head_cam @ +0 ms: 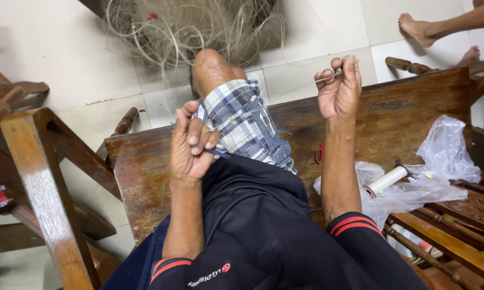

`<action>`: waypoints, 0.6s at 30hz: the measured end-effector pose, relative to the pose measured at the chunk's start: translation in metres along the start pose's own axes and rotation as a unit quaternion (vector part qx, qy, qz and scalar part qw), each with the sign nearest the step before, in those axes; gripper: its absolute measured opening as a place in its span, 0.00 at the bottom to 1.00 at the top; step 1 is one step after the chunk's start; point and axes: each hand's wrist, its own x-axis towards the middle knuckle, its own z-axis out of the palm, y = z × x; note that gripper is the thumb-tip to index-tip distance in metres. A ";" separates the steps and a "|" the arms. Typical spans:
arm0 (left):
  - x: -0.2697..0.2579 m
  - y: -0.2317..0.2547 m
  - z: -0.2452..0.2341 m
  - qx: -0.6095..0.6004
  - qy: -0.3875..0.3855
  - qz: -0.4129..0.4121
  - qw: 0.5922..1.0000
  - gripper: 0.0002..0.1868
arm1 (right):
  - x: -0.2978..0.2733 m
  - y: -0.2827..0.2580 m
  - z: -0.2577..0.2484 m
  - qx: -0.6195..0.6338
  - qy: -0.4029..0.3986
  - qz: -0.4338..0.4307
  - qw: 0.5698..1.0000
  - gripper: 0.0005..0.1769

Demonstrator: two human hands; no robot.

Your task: Repair a fishing net by cutting and organizing the mesh with scissors and a pen

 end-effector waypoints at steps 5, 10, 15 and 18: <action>-0.002 -0.017 -0.004 0.000 0.012 -0.010 1.000 0.22 | -0.006 0.025 0.011 0.055 -0.037 0.076 0.995 0.18; -0.004 -0.020 -0.002 -0.002 0.016 -0.017 1.000 0.22 | -0.025 0.070 0.027 0.079 -0.061 0.121 0.988 0.23; -0.002 -0.023 -0.002 -0.001 0.009 -0.020 1.000 0.23 | -0.102 0.132 0.049 0.033 -0.076 0.168 0.982 0.22; -0.004 -0.026 -0.008 0.003 0.009 -0.026 1.000 0.22 | -0.142 0.159 0.056 -0.003 -0.128 0.249 0.960 0.27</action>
